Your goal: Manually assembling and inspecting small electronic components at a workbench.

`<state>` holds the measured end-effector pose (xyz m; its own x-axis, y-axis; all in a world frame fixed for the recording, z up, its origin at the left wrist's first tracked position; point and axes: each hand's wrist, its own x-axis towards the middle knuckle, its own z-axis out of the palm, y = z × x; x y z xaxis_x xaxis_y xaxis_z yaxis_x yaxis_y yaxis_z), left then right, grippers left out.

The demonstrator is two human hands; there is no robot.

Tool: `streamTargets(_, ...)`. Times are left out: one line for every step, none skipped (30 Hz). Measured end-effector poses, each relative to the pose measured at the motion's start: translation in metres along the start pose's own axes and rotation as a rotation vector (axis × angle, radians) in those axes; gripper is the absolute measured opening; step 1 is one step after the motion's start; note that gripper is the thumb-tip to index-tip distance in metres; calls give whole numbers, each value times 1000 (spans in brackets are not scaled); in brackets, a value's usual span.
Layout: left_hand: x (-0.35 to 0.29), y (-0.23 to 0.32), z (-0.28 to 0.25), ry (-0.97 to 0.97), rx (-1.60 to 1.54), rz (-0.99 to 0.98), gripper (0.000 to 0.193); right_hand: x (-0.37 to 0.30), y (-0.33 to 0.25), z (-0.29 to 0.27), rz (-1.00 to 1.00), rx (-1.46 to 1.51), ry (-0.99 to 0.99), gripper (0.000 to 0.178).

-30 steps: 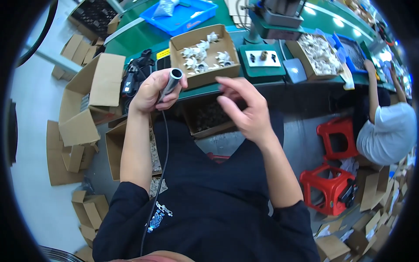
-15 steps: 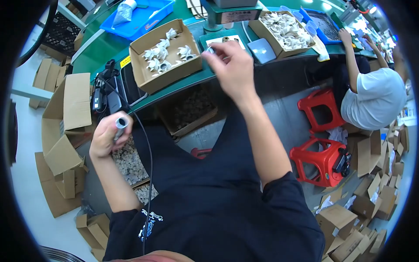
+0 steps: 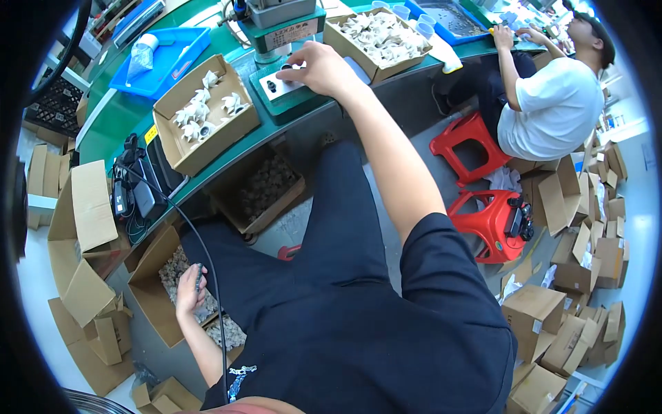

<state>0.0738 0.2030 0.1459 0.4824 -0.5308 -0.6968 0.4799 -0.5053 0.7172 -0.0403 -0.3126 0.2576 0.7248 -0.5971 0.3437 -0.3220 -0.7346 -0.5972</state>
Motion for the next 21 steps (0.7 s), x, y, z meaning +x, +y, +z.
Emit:
streamTargets(11,-6,1,75,34,23,38,3,9,-1,-83,-58,26,32)
streamTargets(20,-11,3,152,65,44,37,12,28,-10,-24,-101,83,30)
streamTargets(25,-15,4,232,95,64,36,25,50,-24,32,-141,138,29)
streamTargets(28,-17,7,234,87,64,36,34,71,-38,25,-240,185,29)
streamTargets(31,-15,8,231,57,79,37,36,80,-52,18,-337,233,30)
streamTargets(32,-14,9,228,28,95,37,39,86,-60,11,-337,229,30)
streamTargets(33,-14,7,228,3,111,37,42,85,-67,35,-574,122,33)
streamTargets(34,-15,4,235,-2,119,37,47,84,-73,55,-812,19,36)
streamTargets(37,-18,2,220,10,118,38,48,86,-74,45,-809,25,36)
streamTargets(39,-21,0,204,22,116,39,48,93,-71,63,-853,12,36)
streamTargets(40,-23,-3,189,33,113,40,48,100,-67,81,-898,-2,37)
streamTargets(40,-24,-2,194,22,115,40,49,106,-65,98,-944,-22,37)
streamTargets(40,-23,2,215,18,123,41,50,110,-64,81,-944,-24,37)
streamTargets(41,-22,6,236,14,129,41,49,115,-64,98,-916,-36,36)
streamTargets(41,-23,9,255,10,131,42,47,119,-65,118,-889,-53,35)
streamTargets(41,-24,10,262,-3,124,42,47,123,-65,138,-862,-71,34)
streamTargets(41,-25,10,274,-20,138,41,48,126,-66,129,-863,-82,34)
streamTargets(42,-26,10,285,-35,150,41,48,129,-67,65,-875,-54,32)
streamTargets(41,-27,11,295,-50,163,41,49,133,-68,2,-884,-26,29)
streamTargets(41,-27,9,299,-54,156,41,49,129,-66,-60,-891,5,27)
streamTargets(41,-27,8,294,-61,152,41,49,125,-65,-63,-890,-3,27)
